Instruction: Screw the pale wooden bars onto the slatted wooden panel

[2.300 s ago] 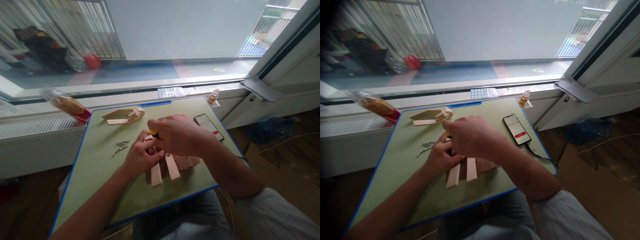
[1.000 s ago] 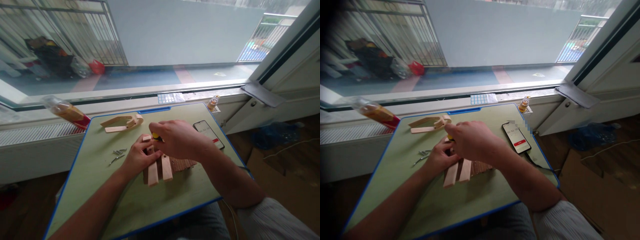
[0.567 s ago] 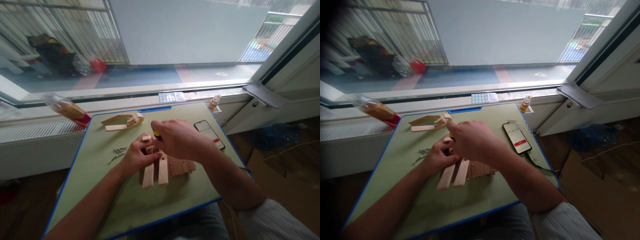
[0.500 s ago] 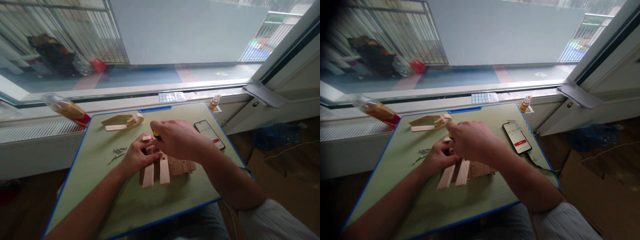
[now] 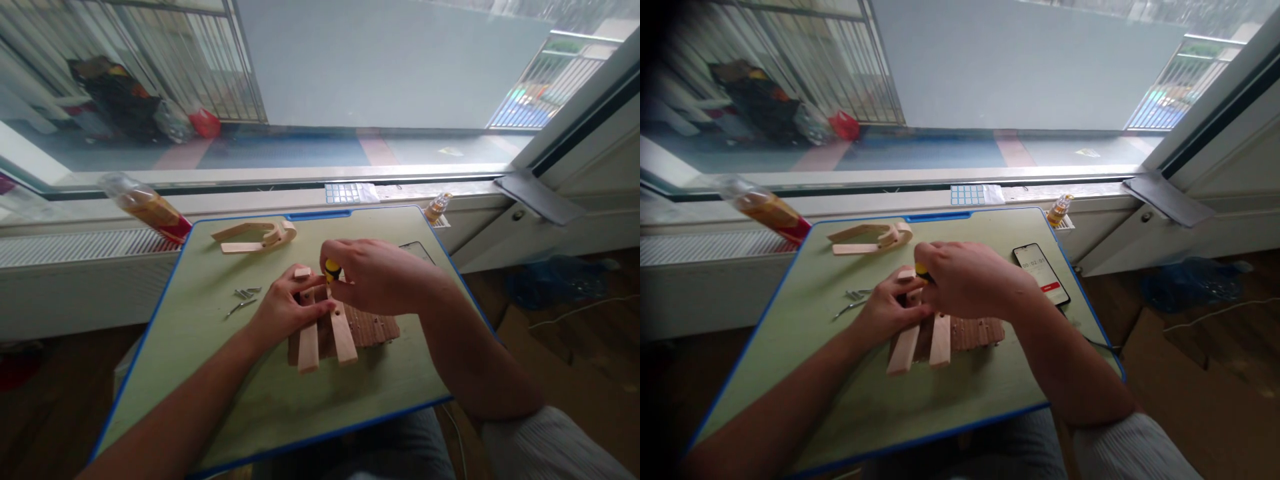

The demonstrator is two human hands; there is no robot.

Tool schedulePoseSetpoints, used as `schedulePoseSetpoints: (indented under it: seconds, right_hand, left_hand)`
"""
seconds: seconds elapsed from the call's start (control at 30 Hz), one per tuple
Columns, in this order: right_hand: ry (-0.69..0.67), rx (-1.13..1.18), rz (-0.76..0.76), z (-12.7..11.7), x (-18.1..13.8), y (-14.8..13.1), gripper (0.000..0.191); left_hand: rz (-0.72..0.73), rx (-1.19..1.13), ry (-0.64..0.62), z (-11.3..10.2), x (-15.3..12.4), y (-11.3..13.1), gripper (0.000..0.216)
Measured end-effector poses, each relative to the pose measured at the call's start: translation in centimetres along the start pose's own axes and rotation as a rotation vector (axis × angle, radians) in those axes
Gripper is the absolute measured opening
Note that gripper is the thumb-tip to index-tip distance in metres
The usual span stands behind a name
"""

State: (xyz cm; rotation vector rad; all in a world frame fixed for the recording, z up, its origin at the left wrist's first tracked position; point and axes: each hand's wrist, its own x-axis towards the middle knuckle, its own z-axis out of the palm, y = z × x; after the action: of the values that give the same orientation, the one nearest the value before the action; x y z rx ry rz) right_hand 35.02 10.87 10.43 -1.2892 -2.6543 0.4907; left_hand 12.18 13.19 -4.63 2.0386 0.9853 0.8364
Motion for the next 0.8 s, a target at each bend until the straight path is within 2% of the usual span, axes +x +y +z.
schedulePoseSetpoints:
  seconds: [0.23,0.47,0.8]
  right_hand:
    - [0.074,-0.019,0.040,0.2,0.6,-0.7,0.024]
    - [0.150,-0.114,0.093,1.2,1.1,-1.4,0.019]
    - [0.145,-0.101,0.122,1.6,1.2,-1.7,0.021]
  left_hand:
    - [-0.005,-0.018,0.022,0.2,-0.1,0.0,0.040]
    - [0.005,-0.017,0.037,0.3,-0.2,-0.2,0.029]
    - [-0.020,-0.004,-0.012,-0.2,0.0,0.3,0.025]
